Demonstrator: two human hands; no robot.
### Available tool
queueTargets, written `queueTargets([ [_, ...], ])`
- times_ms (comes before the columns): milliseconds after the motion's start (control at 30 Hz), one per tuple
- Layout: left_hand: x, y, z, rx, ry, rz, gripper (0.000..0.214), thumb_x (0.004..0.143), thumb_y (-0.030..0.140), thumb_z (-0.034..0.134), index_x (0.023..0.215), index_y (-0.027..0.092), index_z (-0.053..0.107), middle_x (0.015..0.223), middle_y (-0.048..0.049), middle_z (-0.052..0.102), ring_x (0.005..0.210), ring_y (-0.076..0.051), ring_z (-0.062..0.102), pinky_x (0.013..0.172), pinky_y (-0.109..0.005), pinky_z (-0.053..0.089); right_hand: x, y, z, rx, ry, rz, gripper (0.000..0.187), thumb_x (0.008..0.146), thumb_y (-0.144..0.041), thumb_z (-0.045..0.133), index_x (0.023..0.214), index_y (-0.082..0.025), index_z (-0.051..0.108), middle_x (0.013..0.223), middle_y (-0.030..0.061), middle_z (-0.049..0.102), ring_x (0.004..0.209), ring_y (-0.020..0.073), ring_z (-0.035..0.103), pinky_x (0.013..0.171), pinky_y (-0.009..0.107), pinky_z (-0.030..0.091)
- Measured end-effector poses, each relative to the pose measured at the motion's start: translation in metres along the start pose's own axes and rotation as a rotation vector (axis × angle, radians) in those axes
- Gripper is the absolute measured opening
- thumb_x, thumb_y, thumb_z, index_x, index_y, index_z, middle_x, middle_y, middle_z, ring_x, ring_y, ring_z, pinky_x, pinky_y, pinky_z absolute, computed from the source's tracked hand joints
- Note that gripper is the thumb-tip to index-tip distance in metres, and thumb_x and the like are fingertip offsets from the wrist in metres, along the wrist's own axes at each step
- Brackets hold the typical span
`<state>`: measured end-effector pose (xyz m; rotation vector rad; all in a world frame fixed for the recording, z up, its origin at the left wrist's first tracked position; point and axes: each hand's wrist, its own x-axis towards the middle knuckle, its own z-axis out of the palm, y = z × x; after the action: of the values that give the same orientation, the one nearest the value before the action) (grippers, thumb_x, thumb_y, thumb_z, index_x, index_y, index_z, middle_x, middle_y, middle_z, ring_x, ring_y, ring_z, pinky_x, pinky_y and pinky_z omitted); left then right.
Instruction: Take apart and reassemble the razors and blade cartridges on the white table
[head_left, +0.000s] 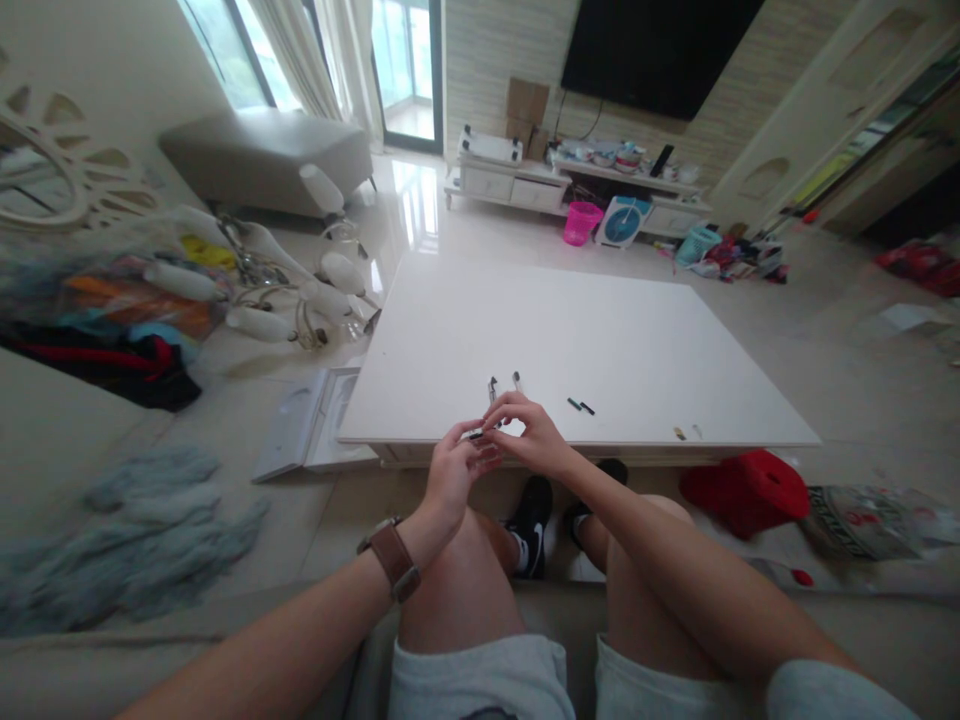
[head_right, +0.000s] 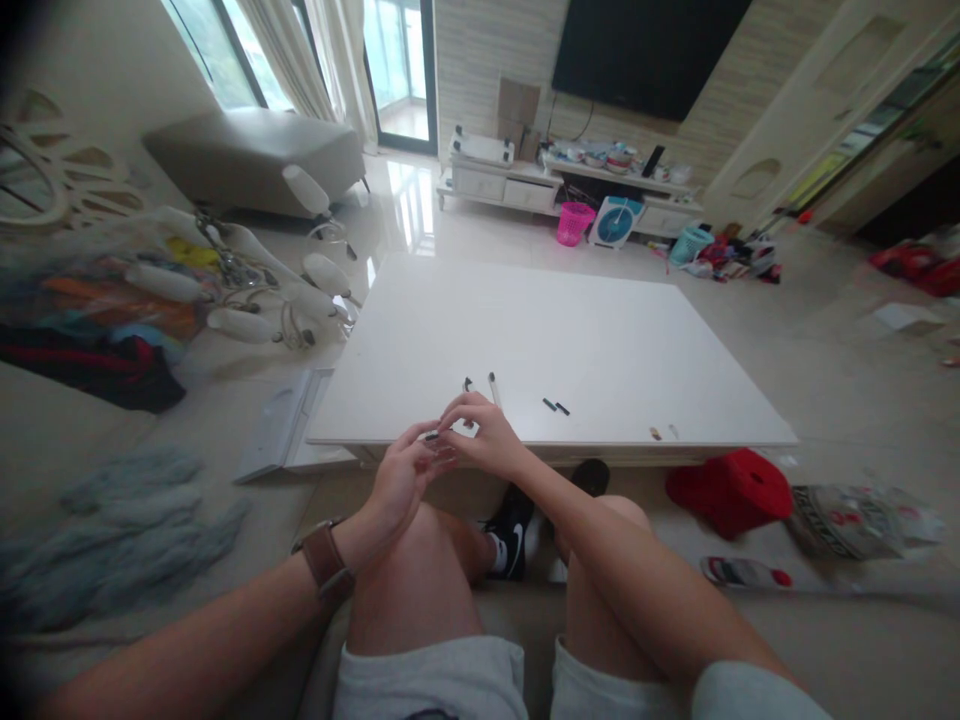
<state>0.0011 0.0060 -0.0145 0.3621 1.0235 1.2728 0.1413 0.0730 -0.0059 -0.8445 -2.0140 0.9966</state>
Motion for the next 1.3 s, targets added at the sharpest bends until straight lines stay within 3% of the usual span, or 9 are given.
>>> queueTargets([
  [333,0.003,-0.003,-0.002,0.033,0.001,0.006,0.03,0.069,0.02,0.064,0.098,0.014,0.064,0.076,-0.0053,0.07,0.072,-0.019,0.07,0.071,-0.033,0.057,-0.001,0.002,0.002,-0.088,-0.022,-0.035,0.008,0.083,-0.015,0.067,0.082,-0.022,0.07,0.093,0.0042,0.064,0.091,0.0178,0.057,0.072,0.03,0.047],
  [633,0.003,-0.005,-0.002,0.109,-0.003,-0.032,0.023,0.077,0.027,0.068,0.094,0.014,0.059,0.081,-0.0104,0.073,0.07,-0.02,0.072,0.062,-0.029,0.055,0.004,0.006,-0.01,-0.201,0.122,-0.005,0.012,0.087,-0.015,0.058,0.091,-0.022,0.067,0.089,0.0037,0.062,0.09,0.0176,0.056,0.071,0.029,0.047],
  [767,0.003,-0.005,-0.002,0.135,-0.008,-0.036,0.025,0.077,0.031,0.07,0.092,0.015,0.059,0.08,-0.011,0.073,0.069,-0.021,0.072,0.059,-0.027,0.055,0.009,0.039,-0.029,-0.397,0.044,0.135,0.011,0.085,-0.016,0.059,0.088,-0.02,0.069,0.092,0.0047,0.063,0.093,0.0184,0.057,0.077,0.029,0.047],
  [900,0.004,-0.005,-0.002,0.146,-0.006,-0.038,0.027,0.074,0.033,0.072,0.089,0.016,0.058,0.079,-0.01,0.073,0.067,-0.021,0.072,0.056,-0.027,0.054,0.007,0.084,-0.065,-0.732,-0.139,0.487,0.018,0.087,-0.024,0.059,0.097,-0.019,0.073,0.108,0.0082,0.067,0.106,0.0201,0.058,0.097,0.031,0.042],
  [967,0.004,-0.005,-0.002,0.15,-0.007,-0.042,0.027,0.074,0.033,0.072,0.088,0.016,0.057,0.078,-0.0095,0.073,0.066,-0.021,0.072,0.055,-0.027,0.053,0.002,0.105,-0.085,-0.79,-0.151,0.596,0.023,0.087,-0.021,0.057,0.103,-0.015,0.073,0.112,0.0111,0.068,0.107,0.0209,0.06,0.096,0.029,0.042],
  [1133,0.001,-0.003,0.0,0.175,-0.016,-0.042,0.022,0.077,0.03,0.068,0.088,0.016,0.056,0.078,-0.0091,0.073,0.067,-0.021,0.072,0.056,-0.027,0.053,-0.019,0.139,-0.119,-0.899,-0.135,0.764,0.03,0.083,-0.017,0.06,0.11,-0.011,0.071,0.115,0.0147,0.069,0.105,0.0226,0.063,0.089,0.027,0.045],
  [1300,0.0,-0.003,-0.001,0.196,-0.039,-0.036,0.024,0.077,0.032,0.068,0.091,0.016,0.055,0.083,-0.0108,0.074,0.069,-0.021,0.072,0.058,-0.027,0.054,-0.033,0.153,-0.125,-0.984,-0.138,0.82,0.025,0.081,-0.019,0.064,0.104,-0.014,0.073,0.113,0.0149,0.066,0.109,0.0249,0.058,0.091,0.029,0.044],
])
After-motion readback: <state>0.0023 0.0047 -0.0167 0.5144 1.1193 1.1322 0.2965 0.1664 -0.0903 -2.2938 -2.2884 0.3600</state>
